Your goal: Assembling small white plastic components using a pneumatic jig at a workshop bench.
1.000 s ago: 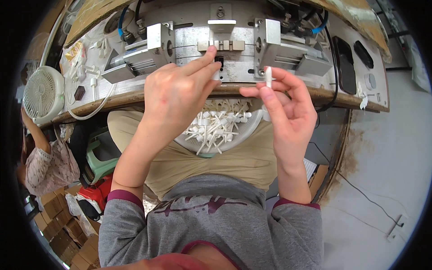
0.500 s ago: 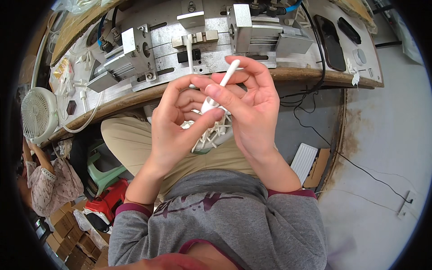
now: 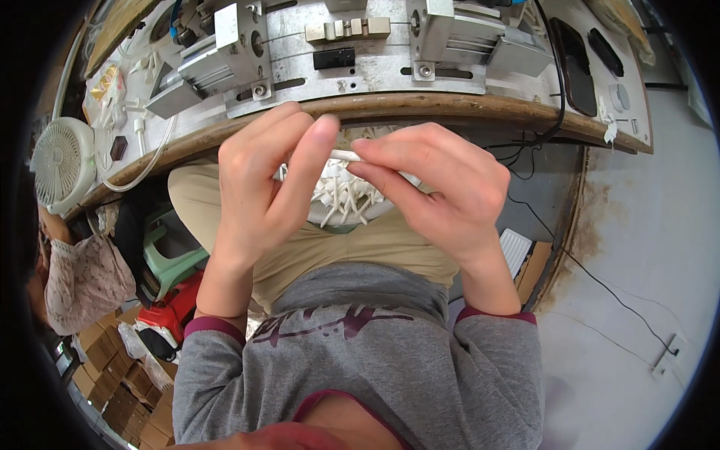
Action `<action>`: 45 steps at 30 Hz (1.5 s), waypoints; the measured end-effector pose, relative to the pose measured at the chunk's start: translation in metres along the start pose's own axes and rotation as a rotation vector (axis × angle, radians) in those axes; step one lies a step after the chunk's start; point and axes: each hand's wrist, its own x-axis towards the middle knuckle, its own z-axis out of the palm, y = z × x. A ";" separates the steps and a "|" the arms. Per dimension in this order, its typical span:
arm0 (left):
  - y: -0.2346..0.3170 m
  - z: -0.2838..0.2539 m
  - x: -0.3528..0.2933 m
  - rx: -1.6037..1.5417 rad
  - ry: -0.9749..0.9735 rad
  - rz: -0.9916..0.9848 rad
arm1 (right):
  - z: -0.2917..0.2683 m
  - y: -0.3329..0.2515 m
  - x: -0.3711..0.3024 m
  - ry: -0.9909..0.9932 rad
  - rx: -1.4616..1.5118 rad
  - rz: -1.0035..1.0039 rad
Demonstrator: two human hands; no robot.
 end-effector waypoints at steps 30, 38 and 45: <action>-0.013 -0.021 -0.026 0.294 0.016 0.193 | 0.016 -0.003 -0.011 -0.273 -0.200 -0.280; 0.000 -0.023 -0.034 0.062 -0.128 0.108 | 0.000 -0.008 -0.002 -0.524 -0.029 -0.231; 0.010 -0.035 -0.041 0.090 -0.135 0.317 | -0.007 -0.020 -0.012 -0.640 0.428 0.147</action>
